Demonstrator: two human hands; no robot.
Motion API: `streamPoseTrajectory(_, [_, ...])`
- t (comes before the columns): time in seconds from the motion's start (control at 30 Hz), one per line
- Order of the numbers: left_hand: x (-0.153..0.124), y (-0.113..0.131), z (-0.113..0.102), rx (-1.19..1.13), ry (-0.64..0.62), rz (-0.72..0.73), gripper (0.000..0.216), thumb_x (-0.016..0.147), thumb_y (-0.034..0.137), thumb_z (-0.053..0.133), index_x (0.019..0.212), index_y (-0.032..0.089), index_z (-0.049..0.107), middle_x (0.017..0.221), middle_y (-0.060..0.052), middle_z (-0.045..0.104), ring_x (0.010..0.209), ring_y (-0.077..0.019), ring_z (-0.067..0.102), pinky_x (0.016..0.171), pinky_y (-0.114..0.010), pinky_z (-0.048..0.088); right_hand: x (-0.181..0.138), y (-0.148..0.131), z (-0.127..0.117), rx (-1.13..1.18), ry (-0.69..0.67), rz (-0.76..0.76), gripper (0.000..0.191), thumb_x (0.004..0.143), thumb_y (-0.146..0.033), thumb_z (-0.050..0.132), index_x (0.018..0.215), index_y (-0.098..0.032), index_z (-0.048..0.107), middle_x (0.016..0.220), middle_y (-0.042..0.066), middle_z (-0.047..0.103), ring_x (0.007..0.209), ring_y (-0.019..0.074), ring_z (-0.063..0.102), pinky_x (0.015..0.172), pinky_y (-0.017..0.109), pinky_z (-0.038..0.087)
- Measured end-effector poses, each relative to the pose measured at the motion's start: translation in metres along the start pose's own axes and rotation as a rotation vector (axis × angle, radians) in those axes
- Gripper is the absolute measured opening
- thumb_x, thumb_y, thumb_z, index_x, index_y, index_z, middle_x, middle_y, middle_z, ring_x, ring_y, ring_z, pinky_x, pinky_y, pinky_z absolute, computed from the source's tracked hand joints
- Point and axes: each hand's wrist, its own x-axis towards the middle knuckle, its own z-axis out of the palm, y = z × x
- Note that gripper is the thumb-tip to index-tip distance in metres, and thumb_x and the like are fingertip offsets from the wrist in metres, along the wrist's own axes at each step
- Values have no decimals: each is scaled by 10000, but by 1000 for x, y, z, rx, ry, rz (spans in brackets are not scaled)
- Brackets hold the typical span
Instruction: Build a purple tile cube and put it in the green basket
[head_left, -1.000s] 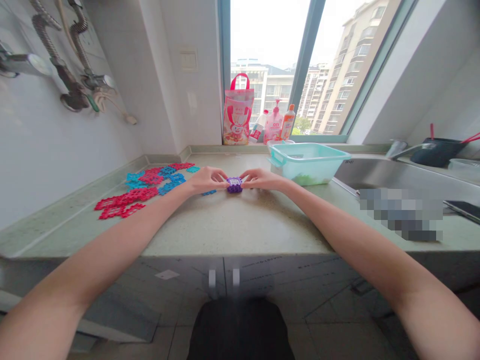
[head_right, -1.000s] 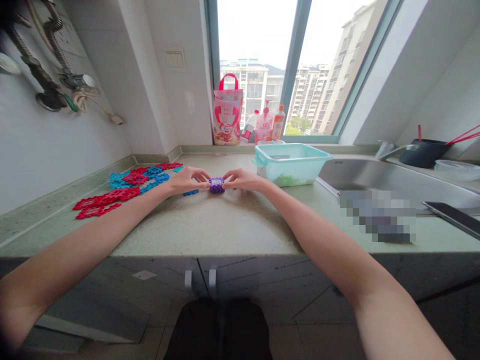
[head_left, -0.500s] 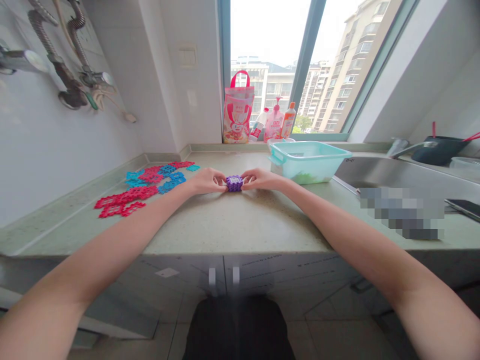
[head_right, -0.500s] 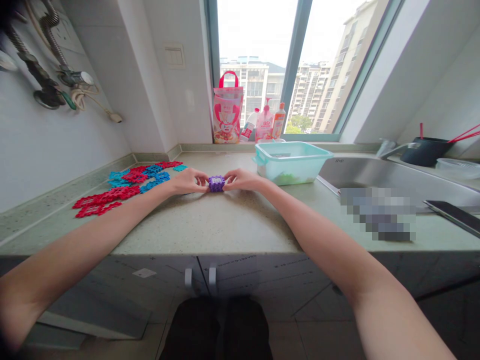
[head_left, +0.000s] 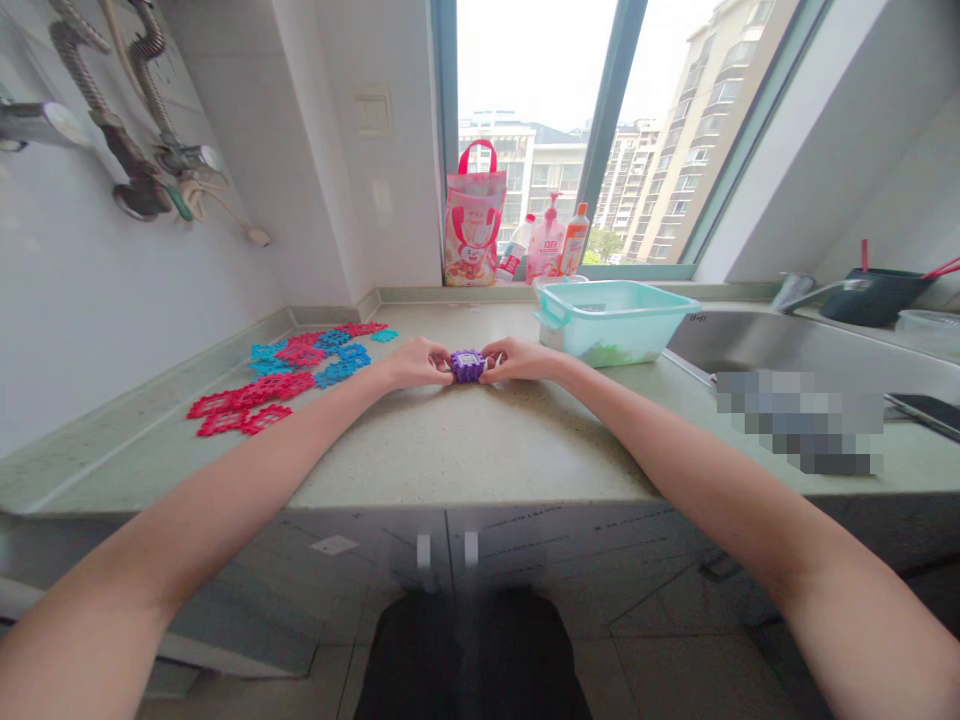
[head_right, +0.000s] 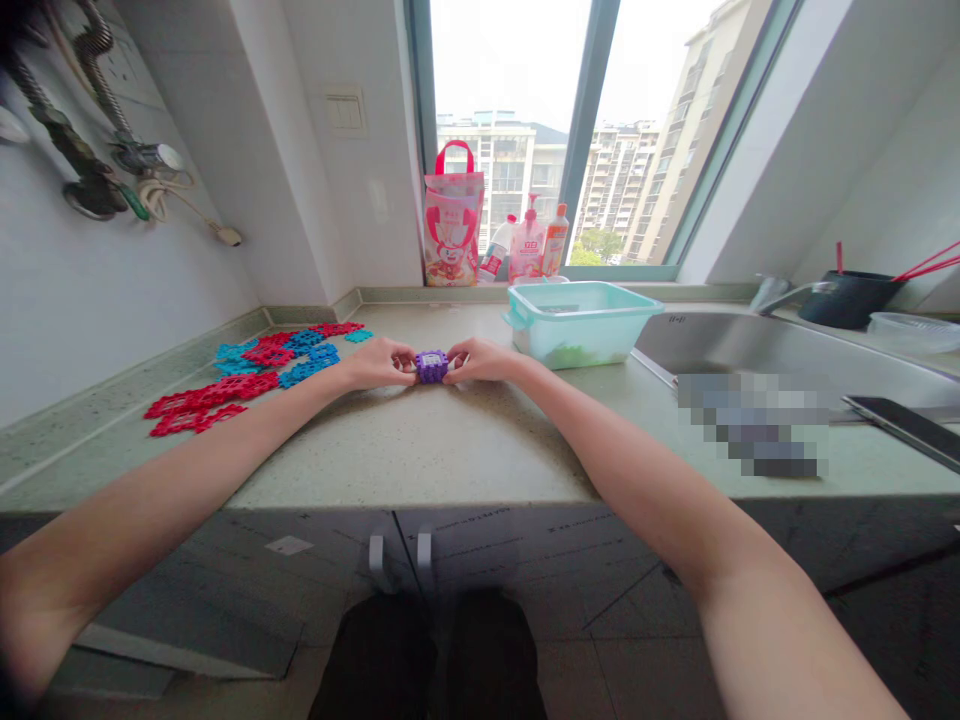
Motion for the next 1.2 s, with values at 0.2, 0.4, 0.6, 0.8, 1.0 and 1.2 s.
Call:
streamPoseTrajectory(0.2, [-4,-11,-13,42,-29,22,570,742,542,758,1208,214,779,914,-25,788,810,-196,692,710,-278,474,-14,-11,-10,-116,40,-13,796,763,-424,870,1486,-203,620,1369,147,681,1063,268,702,925,374,556])
streamPoseTrajectory(0.4, [-14,-22,-48,312,53,35,553,931,560,535,1307,207,731,1064,-66,814,962,-251,734,860,-336,476,-11,-54,-16,-308,17,-99,957,759,-466,868,1608,-279,468,1566,148,537,1380,344,588,1159,457,465])
streamPoseTrajectory(0.6, [-21,-19,-54,465,93,48,484,945,552,515,1203,231,768,974,-55,823,1041,-275,727,982,-382,428,40,-75,-17,-460,-295,80,684,576,-417,951,1211,-240,767,1068,81,776,994,315,747,844,384,570])
streamPoseTrajectory(0.8, [-25,-25,-55,471,83,42,448,965,539,494,1091,231,795,952,-83,809,988,-284,720,963,-409,419,65,-75,-16,-514,-383,87,466,490,-409,957,873,-233,758,645,-31,680,594,178,652,575,292,485])
streamPoseTrajectory(1.0, [-23,-23,-54,502,95,86,476,990,548,455,1022,222,801,912,-108,786,949,-295,695,944,-435,400,64,-78,-13,-662,-364,53,423,597,-408,907,952,-213,785,752,51,740,660,243,685,598,351,480])
streamPoseTrajectory(1.2, [-20,-23,-55,506,85,75,499,1008,539,406,1014,221,790,913,-100,778,949,-286,682,933,-422,387,61,-85,-19,-638,-362,80,342,644,-429,911,897,-232,792,705,44,722,725,253,705,622,351,497])
